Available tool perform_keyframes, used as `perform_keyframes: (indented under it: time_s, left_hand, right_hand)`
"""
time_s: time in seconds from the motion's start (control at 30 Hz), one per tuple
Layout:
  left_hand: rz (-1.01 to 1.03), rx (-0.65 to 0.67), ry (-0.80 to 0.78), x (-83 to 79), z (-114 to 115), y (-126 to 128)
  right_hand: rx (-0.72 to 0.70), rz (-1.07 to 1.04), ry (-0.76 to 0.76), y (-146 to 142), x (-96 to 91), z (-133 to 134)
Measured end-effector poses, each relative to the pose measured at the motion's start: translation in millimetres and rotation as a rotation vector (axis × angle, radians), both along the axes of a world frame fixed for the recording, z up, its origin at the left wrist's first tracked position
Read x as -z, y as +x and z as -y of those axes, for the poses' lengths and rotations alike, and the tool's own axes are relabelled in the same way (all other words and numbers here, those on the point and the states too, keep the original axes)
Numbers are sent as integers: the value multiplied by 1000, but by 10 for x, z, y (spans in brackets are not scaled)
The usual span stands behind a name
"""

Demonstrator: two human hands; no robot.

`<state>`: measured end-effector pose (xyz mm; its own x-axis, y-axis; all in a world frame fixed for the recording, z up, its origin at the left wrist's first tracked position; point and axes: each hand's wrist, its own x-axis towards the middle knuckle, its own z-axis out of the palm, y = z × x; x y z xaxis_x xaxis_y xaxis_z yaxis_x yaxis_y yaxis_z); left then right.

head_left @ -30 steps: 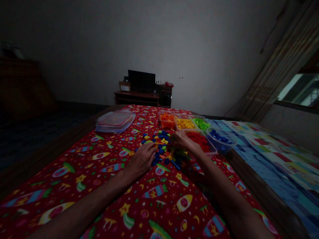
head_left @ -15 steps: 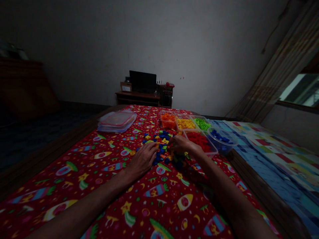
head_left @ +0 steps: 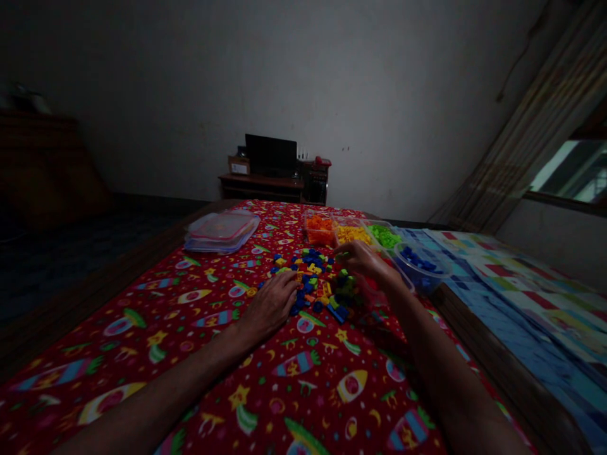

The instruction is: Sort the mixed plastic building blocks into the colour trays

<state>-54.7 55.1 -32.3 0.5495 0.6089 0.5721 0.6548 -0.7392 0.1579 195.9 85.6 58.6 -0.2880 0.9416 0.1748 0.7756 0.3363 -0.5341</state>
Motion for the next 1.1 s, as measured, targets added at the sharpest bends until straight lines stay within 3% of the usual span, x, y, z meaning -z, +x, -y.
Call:
perform_keyframes:
  time_s: [0.1,0.37,0.57,0.67,0.8,0.97,1.1]
  left_hand:
    - [-8,2,-2,0,-11,2]
    - [-35,-11,31,28,-46,-10]
    - [-44,-31,39,19,-30,-19]
    - [-46,-29,42,25,-38,-20]
    - [-45,-21,31,25,-43,-16]
    - [-11,0,-10,5,-10,-4]
    - [115,19,-90,-39,-56,-19]
  right_hand:
    - [93,15,93,239,-56,-106]
    - [417,361,168,902,-388,-599]
    - [535,423,208,1043,-526,-847]
    - [472,324,291,898,-514,-765]
    - [226,208,282,451,-407,-454]
    - [-102,107,173,-216,-123,-128]
    - [-163,157,190,-507,145,-77]
